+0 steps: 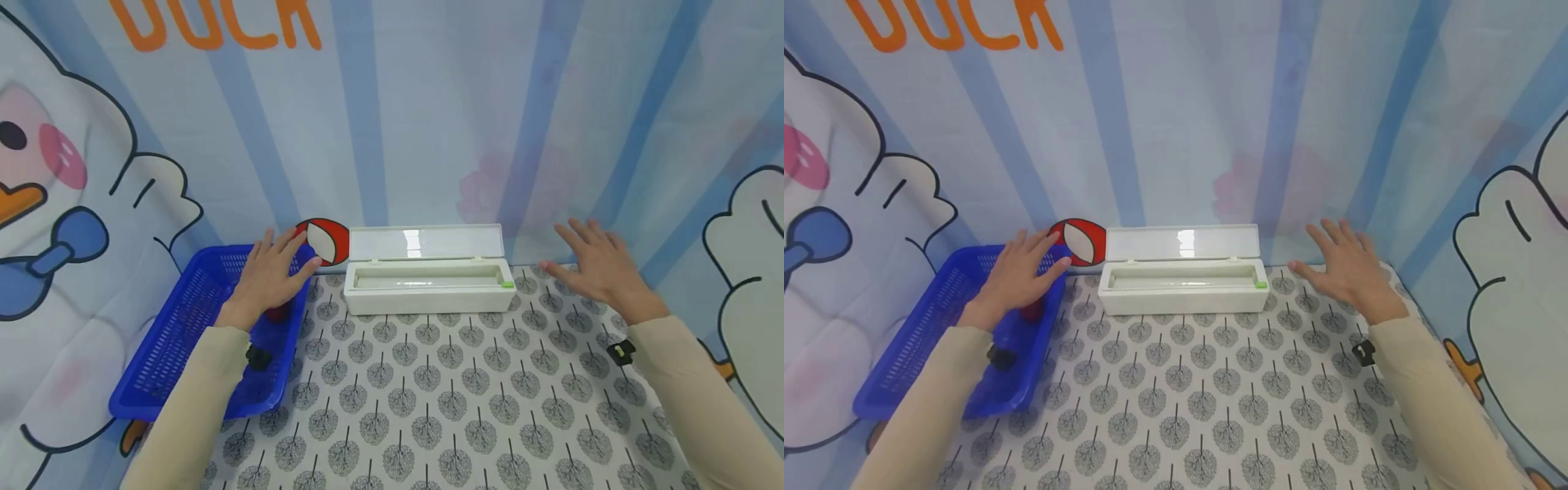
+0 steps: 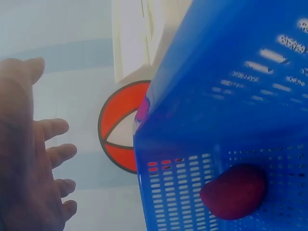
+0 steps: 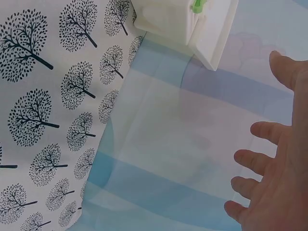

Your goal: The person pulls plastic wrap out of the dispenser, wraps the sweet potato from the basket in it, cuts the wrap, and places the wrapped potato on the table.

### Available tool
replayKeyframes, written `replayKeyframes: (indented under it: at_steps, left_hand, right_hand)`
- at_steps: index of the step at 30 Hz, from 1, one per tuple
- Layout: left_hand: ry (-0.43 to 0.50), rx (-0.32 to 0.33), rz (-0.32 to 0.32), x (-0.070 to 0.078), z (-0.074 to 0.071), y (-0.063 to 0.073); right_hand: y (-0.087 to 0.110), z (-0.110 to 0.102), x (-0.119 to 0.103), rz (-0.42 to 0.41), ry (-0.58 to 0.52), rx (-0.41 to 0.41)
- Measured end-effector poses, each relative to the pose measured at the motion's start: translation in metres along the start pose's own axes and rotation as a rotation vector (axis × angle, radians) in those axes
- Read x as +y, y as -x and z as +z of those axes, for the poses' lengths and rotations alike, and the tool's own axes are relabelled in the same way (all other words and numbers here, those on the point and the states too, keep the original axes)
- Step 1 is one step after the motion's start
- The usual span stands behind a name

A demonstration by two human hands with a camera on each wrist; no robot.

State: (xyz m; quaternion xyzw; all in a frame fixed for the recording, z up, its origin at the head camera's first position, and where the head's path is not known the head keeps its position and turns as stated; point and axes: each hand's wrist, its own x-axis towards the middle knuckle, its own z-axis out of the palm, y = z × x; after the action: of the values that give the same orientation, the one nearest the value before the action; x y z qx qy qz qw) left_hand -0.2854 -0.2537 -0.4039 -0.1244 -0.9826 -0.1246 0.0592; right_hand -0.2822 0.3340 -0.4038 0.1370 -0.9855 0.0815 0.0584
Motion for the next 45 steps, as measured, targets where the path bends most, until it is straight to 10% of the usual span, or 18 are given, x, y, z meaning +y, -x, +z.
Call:
replayKeyframes:
  at_steps: [45]
  left_hand:
    - [0.084,-0.035,0.159,0.049,0.025,-0.013]
  right_hand:
    - [-0.004,0.021,-0.033,-0.054,-0.148,-0.008]
